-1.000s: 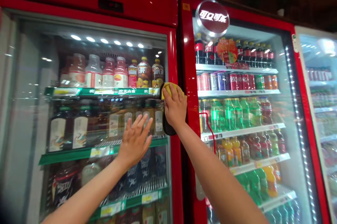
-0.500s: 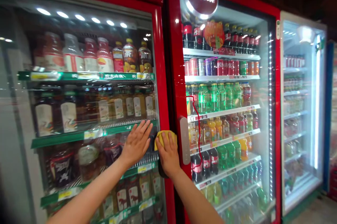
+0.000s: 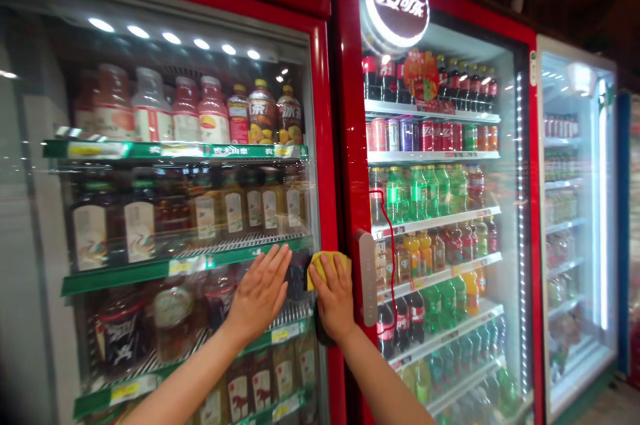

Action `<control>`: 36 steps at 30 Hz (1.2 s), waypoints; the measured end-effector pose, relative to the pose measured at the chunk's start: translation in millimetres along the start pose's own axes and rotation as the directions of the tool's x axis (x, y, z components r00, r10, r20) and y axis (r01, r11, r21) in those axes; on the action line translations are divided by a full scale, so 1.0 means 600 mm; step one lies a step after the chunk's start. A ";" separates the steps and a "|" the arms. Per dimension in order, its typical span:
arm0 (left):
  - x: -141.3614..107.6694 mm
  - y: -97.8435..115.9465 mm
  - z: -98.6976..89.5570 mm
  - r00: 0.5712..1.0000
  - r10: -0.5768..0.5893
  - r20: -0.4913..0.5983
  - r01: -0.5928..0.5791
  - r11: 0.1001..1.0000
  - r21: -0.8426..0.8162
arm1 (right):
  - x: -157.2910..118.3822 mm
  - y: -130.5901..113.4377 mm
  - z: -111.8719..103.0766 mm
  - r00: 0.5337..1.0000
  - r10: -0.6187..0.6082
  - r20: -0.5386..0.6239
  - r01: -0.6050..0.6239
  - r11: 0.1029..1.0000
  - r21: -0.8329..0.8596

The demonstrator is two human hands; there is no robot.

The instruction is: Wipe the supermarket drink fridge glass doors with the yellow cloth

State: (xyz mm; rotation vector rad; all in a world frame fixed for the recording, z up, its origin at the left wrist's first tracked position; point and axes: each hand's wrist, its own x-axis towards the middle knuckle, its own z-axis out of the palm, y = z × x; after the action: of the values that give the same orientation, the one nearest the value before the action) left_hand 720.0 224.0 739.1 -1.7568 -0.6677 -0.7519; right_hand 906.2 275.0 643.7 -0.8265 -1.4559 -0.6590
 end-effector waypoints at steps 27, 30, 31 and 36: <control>-0.009 0.018 0.011 0.990 -0.098 -0.099 0.083 0.986 -0.144 | 0.141 0.018 -0.077 0.928 -0.214 0.306 0.254 0.962 -0.099; -0.007 0.037 0.027 0.996 -0.036 -0.077 0.023 0.985 -0.168 | 0.097 0.066 -0.140 0.937 -0.195 0.289 0.209 0.978 -0.018; -0.004 0.043 0.030 0.998 -0.022 -0.065 0.011 0.984 -0.175 | 0.093 0.083 -0.161 0.964 -0.144 0.224 0.148 0.989 0.000; 0.021 0.078 0.041 1.000 -0.029 0.012 0.031 0.979 -0.200 | 0.113 0.146 -0.203 0.954 0.237 -0.183 -0.230 0.971 0.058</control>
State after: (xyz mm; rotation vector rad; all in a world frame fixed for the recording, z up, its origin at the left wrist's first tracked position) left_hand 767.1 235.1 714.4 -1.9372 -0.6438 -0.8562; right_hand 1050.7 233.3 711.5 -0.8679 -1.1742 -0.5150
